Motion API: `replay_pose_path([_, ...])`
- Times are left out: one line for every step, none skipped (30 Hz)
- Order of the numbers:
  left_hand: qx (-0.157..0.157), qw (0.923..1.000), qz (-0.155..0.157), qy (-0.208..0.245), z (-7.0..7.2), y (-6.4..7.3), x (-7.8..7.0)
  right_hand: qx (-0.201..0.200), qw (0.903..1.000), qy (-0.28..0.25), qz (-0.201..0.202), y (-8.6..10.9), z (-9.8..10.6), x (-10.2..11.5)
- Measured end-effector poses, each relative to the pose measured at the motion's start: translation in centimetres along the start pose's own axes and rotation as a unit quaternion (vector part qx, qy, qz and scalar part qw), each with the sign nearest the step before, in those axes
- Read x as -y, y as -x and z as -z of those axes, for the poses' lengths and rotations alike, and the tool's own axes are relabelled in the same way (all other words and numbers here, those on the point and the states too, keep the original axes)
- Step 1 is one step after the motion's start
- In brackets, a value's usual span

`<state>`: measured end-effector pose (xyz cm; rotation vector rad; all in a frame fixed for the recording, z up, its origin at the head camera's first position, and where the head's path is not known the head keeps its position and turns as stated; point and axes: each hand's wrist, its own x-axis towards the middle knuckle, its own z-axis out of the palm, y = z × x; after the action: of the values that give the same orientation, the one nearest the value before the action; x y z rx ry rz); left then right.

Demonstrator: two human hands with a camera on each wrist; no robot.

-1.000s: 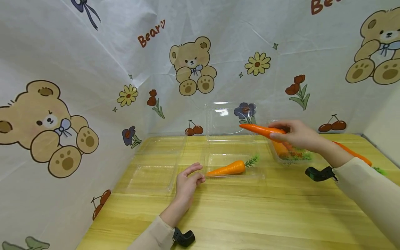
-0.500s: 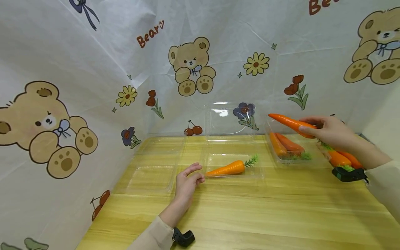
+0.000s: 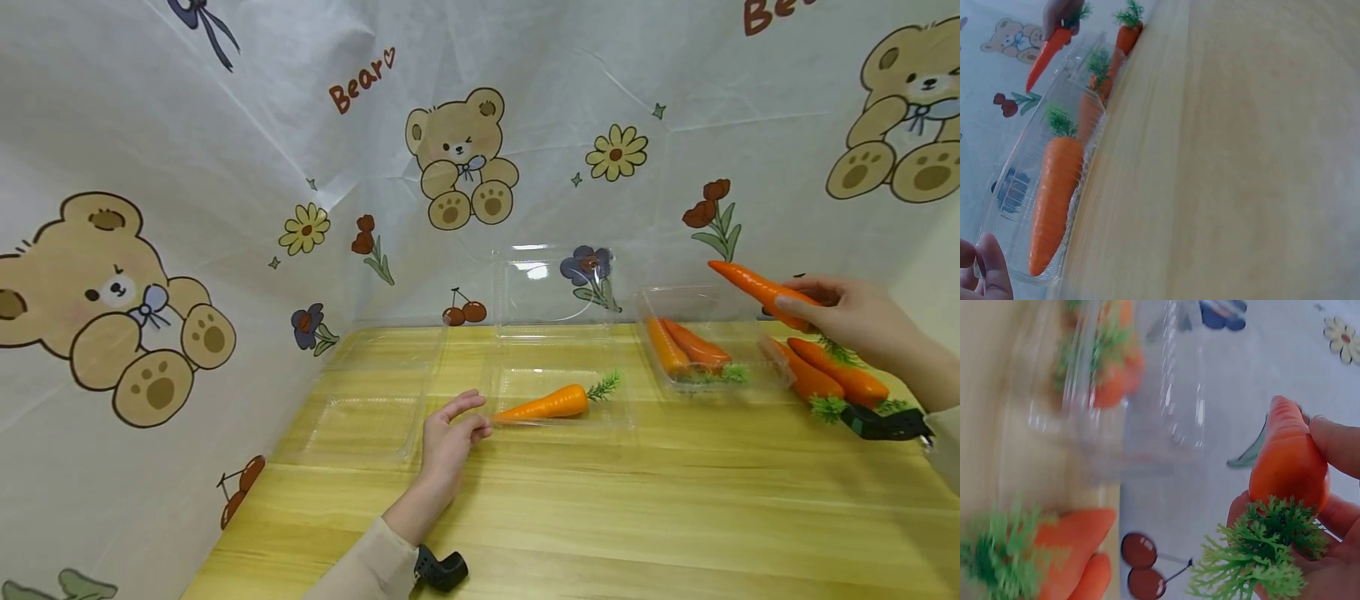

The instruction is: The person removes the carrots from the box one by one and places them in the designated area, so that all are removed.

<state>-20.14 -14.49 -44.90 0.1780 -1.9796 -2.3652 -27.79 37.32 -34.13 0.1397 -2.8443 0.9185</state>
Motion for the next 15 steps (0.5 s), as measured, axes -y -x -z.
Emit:
replay_pose_path([0.0, 1.0, 0.0, 0.0, 0.0, 0.0, 0.0, -0.005, 1.0, 0.002, -0.002, 0.0, 0.1, -0.4])
replay_pose_path([0.0, 1.0, 0.001, 0.001, 0.0, 0.0, 0.0, -0.009, 0.9999, 0.002, -0.005, 0.1, 0.2, -0.8])
replay_pose_path([-0.001, 1.0, 0.0, 0.001, 0.0, 0.0, 0.0, -0.013, 0.9999, 0.002, -0.007, 0.1, 0.3, -1.3])
replay_pose_path([-0.001, 1.0, 0.0, 0.001, 0.0, 0.0, 0.0, -0.019, 0.9997, 0.006, -0.012, 0.2, 0.3, -1.7])
replay_pose_path([-0.002, 1.0, -0.001, 0.001, 0.0, 0.0, 0.0, -0.022, 0.9996, 0.005, -0.015, 0.3, 0.4, -2.1])
replay_pose_path([-0.002, 1.0, -0.002, 0.001, 0.1, 0.0, 0.0, -0.029, 0.9993, 0.009, -0.02, 0.3, 0.4, -2.4])
replay_pose_path([-0.003, 1.0, -0.003, 0.002, 0.1, 0.0, 0.0, -0.033, 0.9991, 0.01, -0.024, 0.4, 0.5, -2.9])
replay_pose_path([-0.003, 1.0, -0.003, 0.002, 0.1, 0.0, 0.0, -0.036, 0.9988, 0.01, -0.03, 0.5, 0.6, -3.3])
replay_pose_path([-0.003, 1.0, -0.004, 0.002, 0.1, 0.0, -0.1, -0.039, 0.9986, 0.011, -0.036, 0.6, 0.7, -3.7])
replay_pose_path([-0.002, 1.0, -0.004, 0.002, 0.1, 0.0, -0.1, -0.042, 0.9981, 0.012, -0.044, 0.7, 0.7, -4.1])
replay_pose_path([-0.002, 1.0, -0.004, 0.003, 0.0, 0.0, -0.1, -0.042, 0.9977, 0.007, -0.054, 0.8, 0.9, -4.6])
replay_pose_path([-0.001, 1.0, -0.004, 0.004, 0.0, 0.0, -0.1, -0.043, 0.9971, 0.005, -0.063, 0.9, 0.9, -5.0])
replay_pose_path([0.0, 1.0, -0.003, 0.004, 0.0, 0.0, -0.1, -0.042, 0.9964, 0.003, -0.074, 1.0, 1.0, -5.3])
replay_pose_path([0.0, 1.0, -0.003, 0.004, 0.0, 0.0, -0.1, -0.042, 0.9954, 0.001, -0.086, 1.0, 1.1, -5.7])
replay_pose_path([0.0, 1.0, -0.003, 0.005, 0.0, 0.0, -0.1, -0.042, 0.9944, -0.001, -0.097, 1.1, 1.1, -6.0])
